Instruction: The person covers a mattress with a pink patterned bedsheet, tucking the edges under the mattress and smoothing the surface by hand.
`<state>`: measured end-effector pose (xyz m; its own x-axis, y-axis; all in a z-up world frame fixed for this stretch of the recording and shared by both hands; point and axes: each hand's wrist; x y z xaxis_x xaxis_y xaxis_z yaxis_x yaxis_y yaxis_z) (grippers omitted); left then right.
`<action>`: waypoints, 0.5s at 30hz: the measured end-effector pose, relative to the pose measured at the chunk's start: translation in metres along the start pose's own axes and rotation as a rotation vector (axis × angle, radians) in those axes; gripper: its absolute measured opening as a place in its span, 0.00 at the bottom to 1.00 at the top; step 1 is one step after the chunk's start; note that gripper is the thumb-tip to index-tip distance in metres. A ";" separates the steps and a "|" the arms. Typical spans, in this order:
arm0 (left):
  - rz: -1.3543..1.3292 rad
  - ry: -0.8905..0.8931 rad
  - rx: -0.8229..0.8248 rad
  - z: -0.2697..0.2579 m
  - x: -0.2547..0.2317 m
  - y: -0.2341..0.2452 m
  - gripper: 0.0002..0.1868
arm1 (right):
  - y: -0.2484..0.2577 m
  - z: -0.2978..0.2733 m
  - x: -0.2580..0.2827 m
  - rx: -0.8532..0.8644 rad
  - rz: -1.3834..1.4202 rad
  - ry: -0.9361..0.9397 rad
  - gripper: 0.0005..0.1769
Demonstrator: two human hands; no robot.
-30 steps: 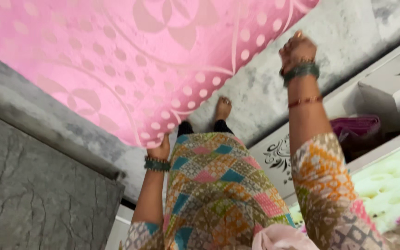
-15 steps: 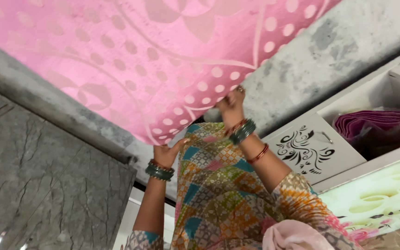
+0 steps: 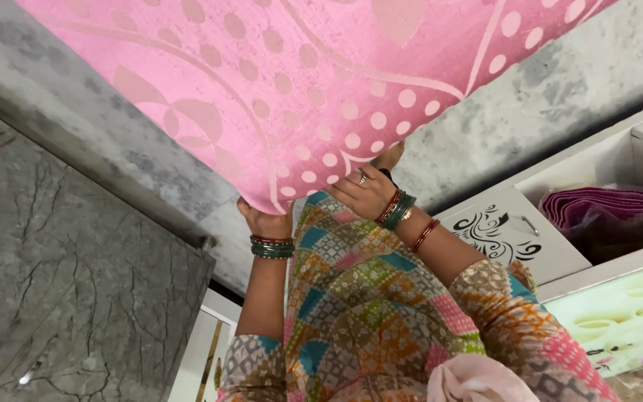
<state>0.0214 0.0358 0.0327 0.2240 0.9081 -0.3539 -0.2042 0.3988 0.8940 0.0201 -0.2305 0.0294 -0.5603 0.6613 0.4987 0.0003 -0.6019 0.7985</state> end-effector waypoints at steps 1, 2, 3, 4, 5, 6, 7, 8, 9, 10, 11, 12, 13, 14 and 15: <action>0.040 0.051 0.022 -0.002 0.003 -0.001 0.11 | -0.007 -0.004 0.000 0.000 -0.007 0.005 0.19; 0.080 0.102 0.044 -0.003 0.006 -0.001 0.09 | -0.013 -0.009 -0.001 0.000 -0.013 0.010 0.17; 0.049 0.064 0.019 -0.004 0.006 0.000 0.10 | -0.017 -0.014 0.000 0.004 -0.017 0.014 0.16; 0.019 0.027 -0.006 -0.004 0.006 0.002 0.10 | -0.021 -0.018 -0.001 0.035 -0.029 0.016 0.15; -0.013 -0.010 -0.026 -0.004 0.005 0.005 0.11 | -0.024 -0.022 -0.002 0.068 -0.039 0.014 0.15; -0.028 0.031 0.011 -0.002 0.002 0.005 0.12 | -0.027 -0.025 -0.001 0.102 -0.049 0.013 0.14; -0.032 0.074 0.047 -0.001 -0.003 0.005 0.12 | -0.029 -0.025 0.000 0.076 -0.032 -0.013 0.14; -0.035 0.117 0.082 0.000 -0.009 0.008 0.14 | -0.030 -0.024 0.002 0.050 -0.015 -0.038 0.14; -0.093 0.125 0.102 0.001 -0.016 0.011 0.17 | -0.030 -0.021 0.001 0.023 -0.002 -0.058 0.14; -0.152 0.132 0.122 0.001 -0.025 0.017 0.21 | -0.029 -0.018 0.004 -0.016 0.004 -0.044 0.14; -0.225 0.132 0.140 0.003 -0.033 0.015 0.25 | -0.026 -0.015 0.004 -0.054 -0.006 -0.034 0.13; -0.256 0.149 0.151 0.004 -0.041 0.013 0.21 | -0.023 -0.013 0.003 -0.092 -0.015 -0.024 0.12; -0.284 0.171 0.165 0.003 -0.049 0.013 0.18 | -0.018 -0.013 0.003 -0.096 -0.001 -0.054 0.13; -0.312 0.192 0.180 0.001 -0.054 0.012 0.14 | -0.013 -0.014 0.002 -0.100 0.013 -0.084 0.13; -0.262 0.242 0.256 -0.001 -0.058 0.009 0.11 | -0.008 -0.015 0.003 -0.105 0.030 -0.115 0.14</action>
Point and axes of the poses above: each hand's wrist, its own z-axis towards the middle knuckle, its own y-axis out of the back of the hand, x = y × z, and after that the axes turned 14 degrees about -x, right-handed
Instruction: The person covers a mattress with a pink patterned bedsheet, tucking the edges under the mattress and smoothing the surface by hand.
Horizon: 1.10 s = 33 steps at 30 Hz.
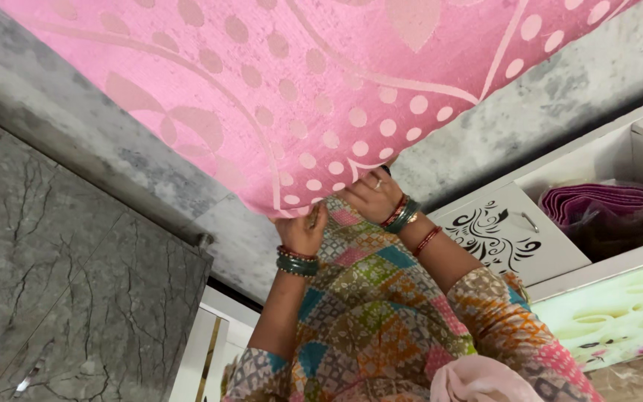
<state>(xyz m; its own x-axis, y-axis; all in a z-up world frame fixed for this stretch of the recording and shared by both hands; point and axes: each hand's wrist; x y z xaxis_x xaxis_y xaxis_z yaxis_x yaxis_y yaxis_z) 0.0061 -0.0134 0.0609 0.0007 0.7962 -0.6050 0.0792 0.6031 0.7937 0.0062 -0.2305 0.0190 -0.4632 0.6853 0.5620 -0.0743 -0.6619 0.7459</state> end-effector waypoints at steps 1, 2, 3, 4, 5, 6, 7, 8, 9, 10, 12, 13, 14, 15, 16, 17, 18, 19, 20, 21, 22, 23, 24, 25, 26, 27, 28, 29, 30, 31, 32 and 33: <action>0.050 0.065 0.062 -0.001 -0.001 -0.005 0.08 | 0.005 -0.002 -0.001 -0.002 0.007 -0.048 0.14; 0.101 0.126 0.120 -0.002 0.001 -0.010 0.05 | 0.009 -0.002 -0.004 -0.008 0.013 -0.093 0.14; -0.013 0.221 0.144 -0.006 0.002 -0.011 0.06 | 0.011 -0.003 -0.006 -0.015 0.020 -0.137 0.15; -0.125 0.312 0.165 -0.011 0.005 -0.011 0.09 | 0.011 -0.004 -0.005 -0.032 0.086 -0.273 0.13; -0.237 0.403 0.187 -0.017 0.009 -0.011 0.12 | 0.012 -0.007 -0.002 -0.049 0.153 -0.409 0.12; -0.638 0.636 0.243 -0.022 0.013 -0.015 0.07 | 0.011 -0.010 0.000 -0.067 0.217 -0.548 0.11; -1.044 0.864 0.294 -0.027 0.017 -0.022 0.04 | 0.005 -0.013 0.002 -0.083 0.330 -0.832 0.11; -1.452 1.094 0.343 -0.034 0.019 -0.025 0.06 | -0.003 -0.016 0.009 -0.090 0.445 -1.122 0.12; -1.653 1.138 0.331 -0.037 0.026 -0.024 0.05 | -0.010 -0.020 0.015 -0.092 0.563 -1.411 0.13; -1.861 1.170 0.323 -0.031 0.035 -0.024 0.06 | -0.020 -0.021 0.018 -0.223 0.779 -1.472 0.13; -2.041 1.275 0.325 -0.020 0.037 -0.031 0.11 | -0.040 -0.019 0.024 -0.499 1.216 -1.549 0.13; -2.010 1.350 0.339 -0.016 0.035 -0.032 0.14 | -0.046 -0.020 0.024 -0.534 1.241 -1.572 0.13; -1.971 1.429 0.338 -0.013 0.033 -0.030 0.18 | -0.051 -0.019 0.028 -0.562 1.274 -1.600 0.14; -1.919 1.441 0.373 -0.010 0.032 -0.031 0.19 | -0.056 -0.019 0.031 -0.590 1.306 -1.629 0.14; -1.869 1.452 0.406 -0.007 0.032 -0.034 0.19 | -0.057 -0.021 0.037 -0.574 1.289 -1.628 0.14; -1.818 1.463 0.440 -0.005 0.033 -0.037 0.19 | -0.056 -0.023 0.044 -0.559 1.272 -1.627 0.15; -1.679 1.413 0.553 -0.002 0.035 -0.041 0.18 | -0.055 -0.024 0.047 -0.546 1.251 -1.623 0.15; -1.538 1.358 0.660 0.002 0.038 -0.044 0.17 | -0.056 -0.024 0.046 -0.561 1.203 -1.625 0.17; -1.395 1.300 0.759 0.005 0.040 -0.047 0.16 | -0.055 -0.024 0.045 -0.574 1.154 -1.629 0.20; -1.167 1.070 0.714 0.006 0.042 -0.048 0.18 | -0.054 -0.023 0.046 -0.588 1.105 -1.632 0.22; -0.942 0.838 0.658 0.009 0.044 -0.050 0.20 | -0.051 -0.022 0.045 -0.623 1.121 -1.594 0.22; -0.716 0.609 0.594 0.011 0.045 -0.052 0.23 | -0.046 -0.022 0.044 -0.657 1.138 -1.555 0.21; -0.585 0.431 0.567 0.013 0.046 -0.055 0.21 | -0.045 -0.021 0.044 -0.686 1.161 -1.513 0.21; -0.451 0.256 0.538 0.014 0.046 -0.059 0.20 | -0.046 -0.021 0.046 -0.651 1.070 -1.472 0.20; -0.319 0.081 0.506 0.014 0.046 -0.061 0.18 | -0.046 -0.024 0.046 -0.618 0.974 -1.428 0.19; -0.320 0.099 0.506 0.013 0.048 -0.060 0.17 | -0.046 -0.029 0.046 -0.586 0.879 -1.382 0.18; -0.322 0.119 0.504 0.010 0.049 -0.058 0.16 | -0.046 -0.034 0.048 -0.551 0.758 -1.318 0.18; -0.324 0.139 0.503 0.007 0.051 -0.057 0.15 | -0.046 -0.037 0.050 -0.516 0.638 -1.252 0.19; -0.335 0.075 0.486 0.005 0.053 -0.058 0.13 | -0.047 -0.037 0.051 -0.483 0.522 -1.179 0.20; -0.346 0.030 0.478 0.002 0.056 -0.058 0.13 | -0.046 -0.035 0.051 -0.448 0.448 -1.119 0.18; -0.335 0.016 0.480 -0.003 0.060 -0.056 0.13 | -0.039 -0.034 0.054 -0.410 0.374 -1.065 0.16; -0.294 0.025 0.488 -0.006 0.062 -0.055 0.13 | -0.033 -0.030 0.056 -0.372 0.300 -1.009 0.15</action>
Point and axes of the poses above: each hand's wrist, its own z-axis towards the middle knuckle, its own y-axis out of the back of the hand, x = y × z, and after that the axes turned 14 degrees about -x, right-handed
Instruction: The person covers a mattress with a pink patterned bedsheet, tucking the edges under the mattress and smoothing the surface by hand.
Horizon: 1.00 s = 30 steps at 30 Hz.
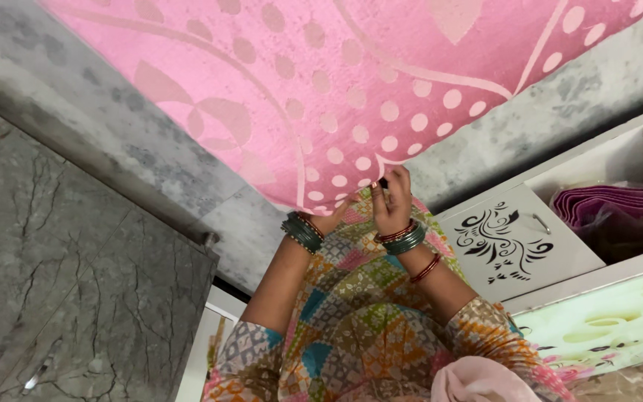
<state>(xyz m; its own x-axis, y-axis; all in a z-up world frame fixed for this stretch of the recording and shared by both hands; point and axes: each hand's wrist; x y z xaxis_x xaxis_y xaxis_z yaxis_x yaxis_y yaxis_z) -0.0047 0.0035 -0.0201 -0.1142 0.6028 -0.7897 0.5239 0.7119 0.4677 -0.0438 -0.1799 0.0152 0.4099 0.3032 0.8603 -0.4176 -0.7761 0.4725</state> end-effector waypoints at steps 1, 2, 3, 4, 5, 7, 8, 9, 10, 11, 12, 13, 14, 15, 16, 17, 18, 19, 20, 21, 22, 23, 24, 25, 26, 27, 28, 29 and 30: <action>0.028 0.016 0.012 0.000 0.002 0.000 0.13 | 0.001 0.004 0.006 -0.015 -0.019 0.043 0.16; 0.057 0.028 0.027 0.000 0.003 0.002 0.13 | 0.003 0.008 0.012 -0.030 -0.038 0.085 0.16; 0.051 0.031 0.025 -0.002 0.002 0.005 0.13 | 0.006 0.012 0.018 -0.044 -0.059 0.126 0.17; 0.041 0.030 0.023 -0.004 -0.001 0.009 0.13 | 0.009 0.019 0.021 -0.031 -0.097 0.271 0.17; 0.025 0.027 0.016 -0.004 -0.004 0.012 0.14 | 0.013 0.028 0.022 -0.015 -0.136 0.415 0.16; 0.005 0.038 -0.033 0.003 -0.012 0.012 0.14 | 0.019 0.042 0.024 0.032 -0.216 0.607 0.15; 0.002 0.049 -0.051 0.007 -0.016 0.010 0.14 | 0.021 0.046 0.025 0.063 -0.258 0.655 0.15; 0.012 0.051 -0.065 0.016 -0.017 0.009 0.14 | 0.021 0.054 0.024 0.088 -0.295 0.710 0.15; 0.031 0.052 -0.073 0.023 -0.018 0.007 0.14 | 0.021 0.060 0.023 0.100 -0.326 0.739 0.15; 0.044 0.053 -0.073 0.027 -0.019 0.004 0.14 | 0.022 0.063 0.022 0.111 -0.357 0.762 0.16; 0.068 0.057 -0.067 0.031 -0.020 -0.002 0.14 | 0.023 0.067 0.020 0.122 -0.388 0.786 0.17; 0.090 0.066 -0.056 0.028 -0.021 -0.006 0.15 | 0.026 0.070 0.017 0.160 -0.412 0.799 0.14; 0.115 0.079 -0.041 0.024 -0.021 -0.010 0.15 | 0.031 0.074 0.013 0.198 -0.436 0.813 0.12; 0.141 0.087 -0.045 0.022 -0.021 -0.013 0.15 | 0.031 0.078 0.012 0.232 -0.457 0.837 0.10; 0.168 0.096 -0.046 0.020 -0.021 -0.015 0.15 | 0.031 0.079 0.012 0.228 -0.449 0.858 0.10; 0.186 0.106 -0.055 0.018 -0.020 -0.016 0.15 | 0.034 0.083 0.013 0.224 -0.446 0.881 0.10; 0.201 0.113 -0.065 0.016 -0.018 -0.015 0.15 | 0.036 0.086 0.014 0.219 -0.442 0.904 0.10; 0.217 0.126 -0.064 0.010 -0.016 -0.013 0.15 | 0.037 0.086 0.015 0.232 -0.392 0.857 0.09; 0.227 0.135 -0.066 0.003 -0.014 -0.009 0.16 | 0.037 0.085 0.016 0.245 -0.342 0.810 0.08; 0.257 0.127 -0.028 -0.003 -0.011 -0.002 0.16 | 0.037 0.085 0.015 0.255 -0.294 0.763 0.07; 0.293 0.108 0.031 -0.009 -0.009 0.006 0.16 | 0.033 0.079 0.015 0.336 -0.322 0.603 0.13; 0.351 0.085 0.116 -0.018 -0.009 0.016 0.16 | 0.026 0.067 0.017 0.417 -0.344 0.441 0.19; 0.201 0.096 -0.010 -0.026 -0.012 0.024 0.18 | 0.019 0.053 0.020 0.496 -0.364 0.278 0.26; 0.051 0.104 -0.135 -0.035 -0.017 0.033 0.19 | 0.013 0.038 0.023 0.424 -0.201 0.185 0.21; -0.099 0.112 -0.258 -0.042 -0.025 0.039 0.21 | 0.006 0.021 0.026 0.349 -0.039 0.093 0.16; -0.425 0.274 -0.401 -0.046 -0.036 0.040 0.19 | -0.006 0.006 0.029 0.291 0.120 -0.109 0.17; -0.752 0.437 -0.538 -0.049 -0.049 0.037 0.18 | -0.021 -0.007 0.032 0.231 0.279 -0.310 0.19; -1.075 0.607 -0.678 -0.050 -0.059 0.038 0.18 | -0.033 -0.017 0.033 0.176 0.443 -0.515 0.20; -1.297 0.680 -0.751 -0.046 -0.065 0.041 0.20 | -0.042 -0.022 0.033 0.133 0.596 -0.686 0.20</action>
Point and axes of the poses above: each hand's wrist, its own z-axis towards the middle knuckle, its own y-axis out of the back of the hand, x = y × z, and after that the axes turned 14 degrees about -x, right-handed
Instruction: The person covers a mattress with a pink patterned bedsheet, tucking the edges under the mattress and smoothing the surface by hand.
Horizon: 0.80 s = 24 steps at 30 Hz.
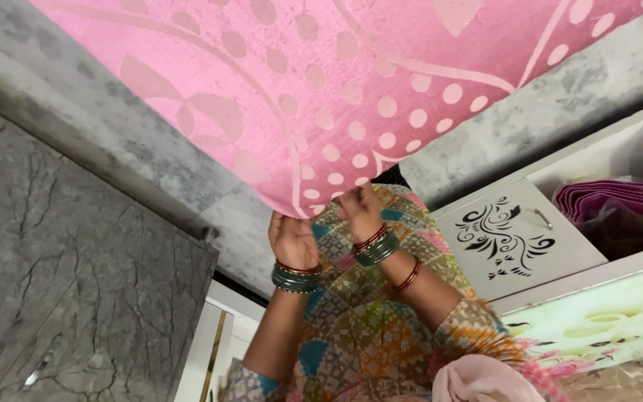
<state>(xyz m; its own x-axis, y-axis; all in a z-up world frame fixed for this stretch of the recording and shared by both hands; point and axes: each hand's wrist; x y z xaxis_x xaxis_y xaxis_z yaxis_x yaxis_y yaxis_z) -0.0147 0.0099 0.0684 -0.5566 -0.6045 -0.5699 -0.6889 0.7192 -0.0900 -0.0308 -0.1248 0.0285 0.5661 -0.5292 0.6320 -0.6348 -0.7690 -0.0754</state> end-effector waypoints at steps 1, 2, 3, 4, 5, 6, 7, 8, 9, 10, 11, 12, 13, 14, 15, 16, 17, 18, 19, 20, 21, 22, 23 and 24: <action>-0.208 0.113 -0.061 0.000 -0.004 -0.008 0.22 | -0.006 -0.001 -0.005 -0.034 0.175 -0.147 0.20; -0.417 0.225 -0.121 -0.001 -0.009 -0.017 0.25 | -0.011 -0.002 -0.007 -0.068 0.350 -0.294 0.20; -0.489 0.265 -0.060 -0.003 -0.014 -0.027 0.26 | -0.010 -0.001 -0.005 -0.097 0.366 -0.367 0.19; -0.562 0.305 0.002 -0.003 -0.020 -0.038 0.27 | -0.009 0.001 -0.002 -0.126 0.382 -0.439 0.18; -0.635 0.342 0.065 0.000 -0.025 -0.049 0.29 | -0.010 0.004 0.000 -0.152 0.398 -0.512 0.18; -0.616 0.319 0.113 0.003 -0.030 -0.058 0.27 | -0.007 0.007 0.004 -0.111 0.405 -0.520 0.18; -0.594 0.293 0.160 0.006 -0.037 -0.064 0.26 | -0.003 0.011 0.009 -0.067 0.414 -0.531 0.17; -0.573 0.266 0.206 0.007 -0.042 -0.069 0.25 | 0.000 0.014 0.014 -0.023 0.423 -0.541 0.17; -0.622 0.295 0.147 0.010 -0.045 -0.074 0.26 | 0.000 0.018 0.019 -0.059 0.418 -0.590 0.17; -0.671 0.324 0.089 0.011 -0.044 -0.080 0.27 | 0.000 0.023 0.024 -0.097 0.411 -0.639 0.17; -0.717 0.357 0.029 0.013 -0.045 -0.084 0.28 | 0.000 0.024 0.027 -0.139 0.406 -0.688 0.18; -0.765 0.414 -0.005 0.018 -0.047 -0.088 0.29 | -0.002 0.023 0.028 -0.121 0.415 -0.677 0.18; -0.812 0.476 -0.039 0.022 -0.049 -0.092 0.30 | -0.003 0.023 0.028 -0.107 0.424 -0.664 0.17; -0.859 0.537 -0.073 0.026 -0.051 -0.096 0.31 | -0.003 0.024 0.027 -0.093 0.433 -0.651 0.17; -0.836 0.545 -0.086 0.028 -0.052 -0.101 0.32 | -0.002 0.023 0.026 -0.111 0.437 -0.666 0.15; -0.813 0.552 -0.099 0.031 -0.054 -0.107 0.32 | 0.000 0.021 0.022 -0.128 0.440 -0.681 0.14; -0.787 0.560 -0.115 0.032 -0.056 -0.112 0.33 | 0.003 0.020 0.019 -0.149 0.445 -0.699 0.13; -0.761 0.568 -0.132 0.032 -0.058 -0.116 0.34 | 0.007 0.023 0.016 -0.118 0.468 -0.669 0.11; -0.733 0.574 -0.154 0.031 -0.061 -0.118 0.34 | 0.011 0.024 0.013 -0.089 0.491 -0.644 0.09; -0.705 0.580 -0.177 0.028 -0.063 -0.120 0.35 | 0.015 0.024 0.012 -0.060 0.513 -0.619 0.07; -0.702 0.571 -0.190 0.026 -0.064 -0.122 0.35 | 0.016 0.024 0.011 -0.063 0.488 -0.618 0.08; -0.698 0.563 -0.203 0.024 -0.065 -0.122 0.36 | 0.016 0.023 0.012 -0.066 0.464 -0.617 0.09; -0.694 0.557 -0.209 0.023 -0.065 -0.125 0.36 | 0.014 0.024 0.015 -0.070 0.441 -0.609 0.09; -0.679 0.545 -0.211 0.023 -0.065 -0.128 0.36 | 0.011 0.025 0.017 -0.059 0.458 -0.587 0.10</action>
<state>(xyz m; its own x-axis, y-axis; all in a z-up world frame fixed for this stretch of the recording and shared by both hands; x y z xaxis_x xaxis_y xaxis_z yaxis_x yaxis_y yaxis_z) 0.1204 -0.0351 0.0981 -0.1037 -0.9943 0.0231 -0.9913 0.1014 -0.0840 -0.0150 -0.1510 0.0197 0.4158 -0.9090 0.0306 -0.8921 -0.4141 -0.1806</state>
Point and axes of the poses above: each hand's wrist, its own z-axis towards the middle knuckle, its own y-axis out of the back of the hand, x = y × z, and after that the axes turned 14 degrees about -x, right-handed
